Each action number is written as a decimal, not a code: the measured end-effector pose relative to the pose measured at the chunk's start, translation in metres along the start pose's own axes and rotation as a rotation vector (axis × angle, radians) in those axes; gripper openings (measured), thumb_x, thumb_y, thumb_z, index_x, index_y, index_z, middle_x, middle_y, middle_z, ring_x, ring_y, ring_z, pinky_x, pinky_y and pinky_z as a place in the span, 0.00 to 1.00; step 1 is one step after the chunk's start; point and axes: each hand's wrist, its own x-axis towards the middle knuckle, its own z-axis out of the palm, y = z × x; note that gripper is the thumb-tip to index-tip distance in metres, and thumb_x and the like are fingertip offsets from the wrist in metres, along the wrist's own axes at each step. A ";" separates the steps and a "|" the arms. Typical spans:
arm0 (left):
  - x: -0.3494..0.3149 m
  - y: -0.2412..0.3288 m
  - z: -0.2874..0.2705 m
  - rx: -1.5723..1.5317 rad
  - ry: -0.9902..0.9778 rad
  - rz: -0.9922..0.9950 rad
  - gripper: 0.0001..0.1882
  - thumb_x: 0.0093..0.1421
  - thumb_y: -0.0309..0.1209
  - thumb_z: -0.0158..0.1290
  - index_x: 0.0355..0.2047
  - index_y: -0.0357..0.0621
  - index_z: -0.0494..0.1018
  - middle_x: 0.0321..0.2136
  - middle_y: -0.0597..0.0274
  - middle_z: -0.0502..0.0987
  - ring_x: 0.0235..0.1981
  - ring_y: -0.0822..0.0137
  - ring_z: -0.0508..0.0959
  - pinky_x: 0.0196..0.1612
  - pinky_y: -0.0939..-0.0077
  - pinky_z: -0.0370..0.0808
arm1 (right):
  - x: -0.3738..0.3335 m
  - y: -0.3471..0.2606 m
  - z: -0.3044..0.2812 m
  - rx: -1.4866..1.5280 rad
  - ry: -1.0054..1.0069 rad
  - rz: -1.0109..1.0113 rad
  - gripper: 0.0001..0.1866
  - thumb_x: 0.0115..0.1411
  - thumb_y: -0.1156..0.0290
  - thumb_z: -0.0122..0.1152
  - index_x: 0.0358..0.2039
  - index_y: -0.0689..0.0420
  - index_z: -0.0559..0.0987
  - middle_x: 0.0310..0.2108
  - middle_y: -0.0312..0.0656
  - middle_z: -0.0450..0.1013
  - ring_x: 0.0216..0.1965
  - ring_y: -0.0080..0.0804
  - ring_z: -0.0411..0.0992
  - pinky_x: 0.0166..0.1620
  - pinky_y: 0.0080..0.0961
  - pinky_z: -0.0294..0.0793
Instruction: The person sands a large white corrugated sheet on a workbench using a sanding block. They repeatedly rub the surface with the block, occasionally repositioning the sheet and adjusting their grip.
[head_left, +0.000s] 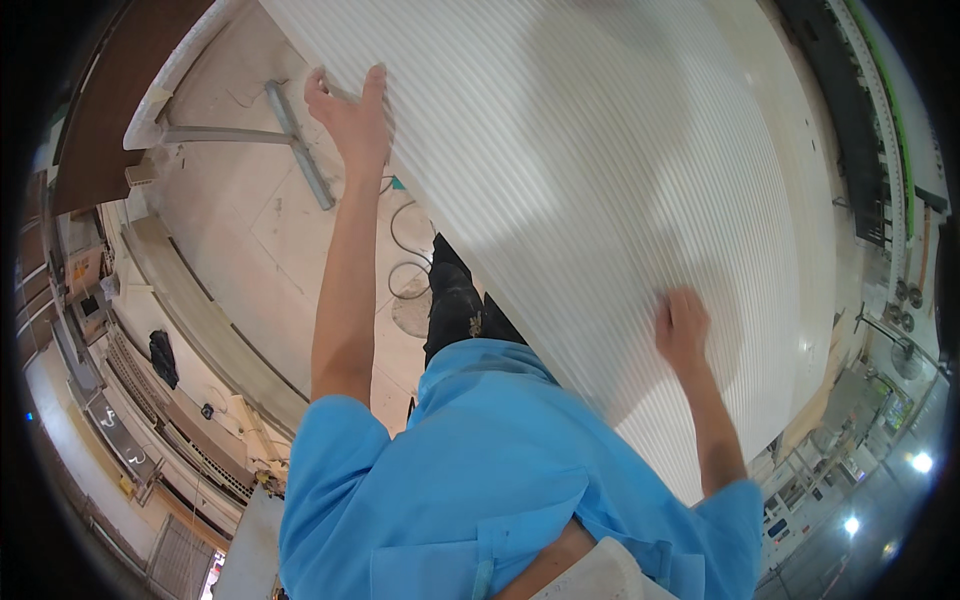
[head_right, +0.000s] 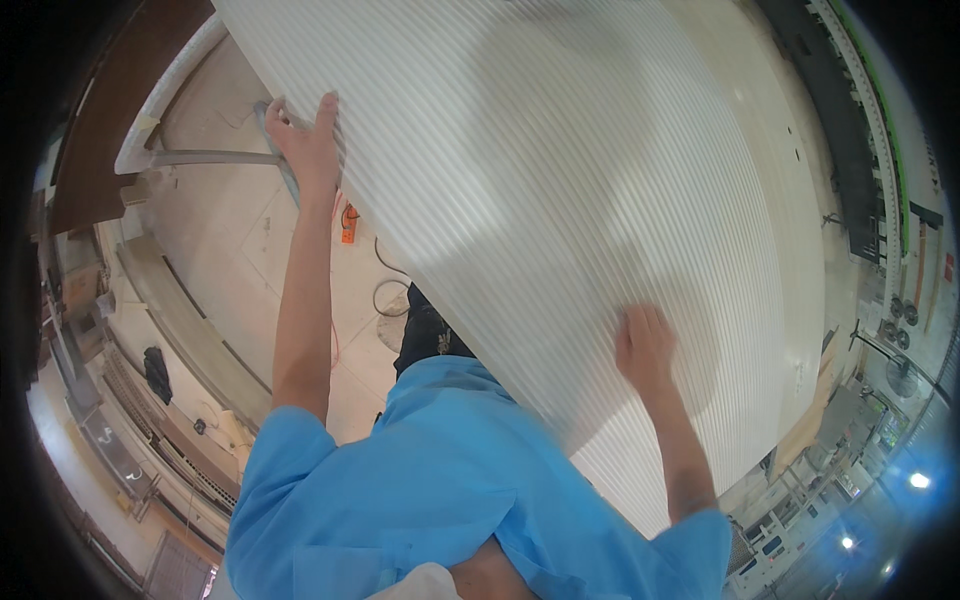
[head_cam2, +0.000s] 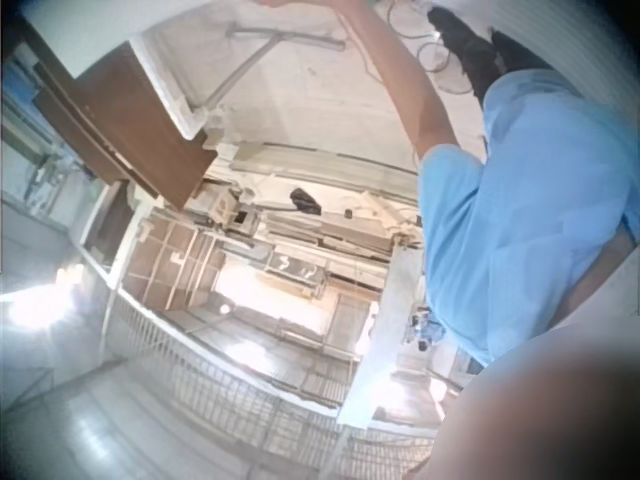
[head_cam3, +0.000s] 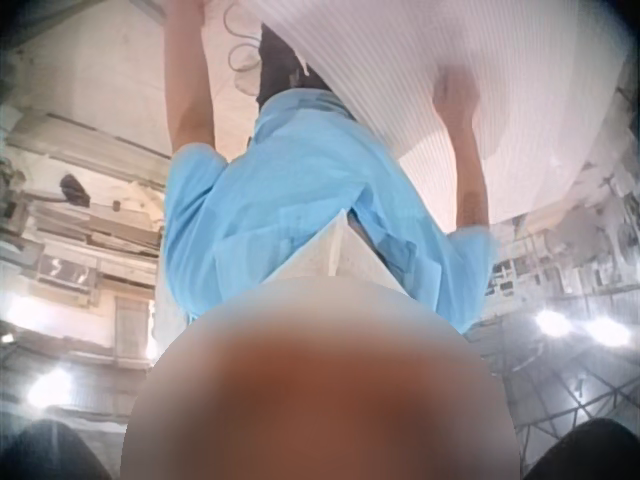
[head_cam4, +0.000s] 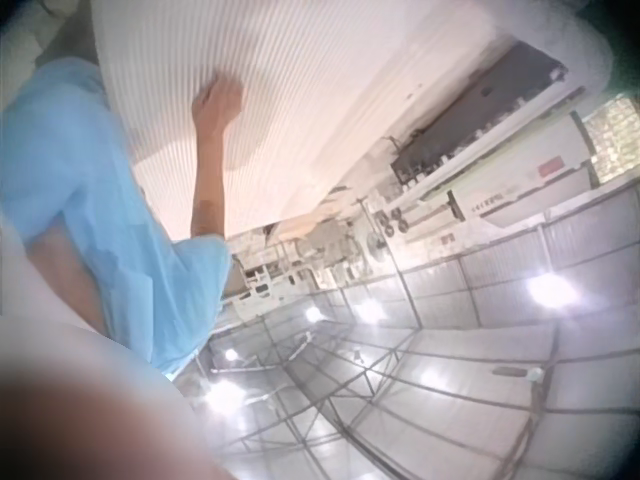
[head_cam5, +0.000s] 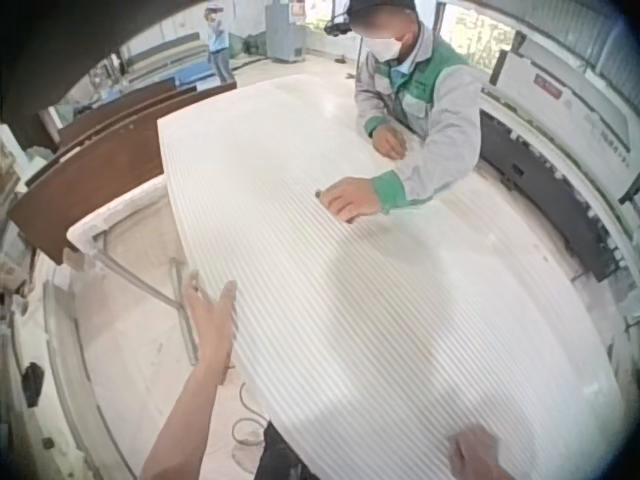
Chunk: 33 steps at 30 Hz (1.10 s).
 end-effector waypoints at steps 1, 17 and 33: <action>0.001 0.001 0.000 -0.003 0.002 0.000 0.49 0.63 0.43 0.64 0.69 0.30 0.46 0.67 0.34 0.48 0.70 0.43 0.52 0.70 0.52 0.55 | -0.030 0.002 -0.010 -0.005 -0.020 0.035 0.05 0.59 0.77 0.58 0.36 0.61 0.76 0.31 0.50 0.73 0.32 0.52 0.74 0.31 0.46 0.72; -0.013 0.016 -0.002 0.020 -0.050 -0.051 0.46 0.66 0.41 0.61 0.70 0.28 0.46 0.67 0.38 0.50 0.71 0.44 0.50 0.74 0.51 0.48 | 0.464 -0.120 0.102 0.134 0.338 -0.334 0.06 0.59 0.73 0.53 0.31 0.60 0.77 0.30 0.53 0.78 0.33 0.55 0.78 0.37 0.53 0.76; -0.007 0.010 -0.002 0.031 -0.017 -0.037 0.48 0.65 0.44 0.62 0.70 0.28 0.47 0.68 0.34 0.49 0.71 0.42 0.50 0.73 0.51 0.50 | 0.398 -0.092 0.097 0.063 0.215 -0.273 0.06 0.58 0.74 0.54 0.32 0.60 0.78 0.32 0.53 0.80 0.35 0.53 0.79 0.37 0.52 0.77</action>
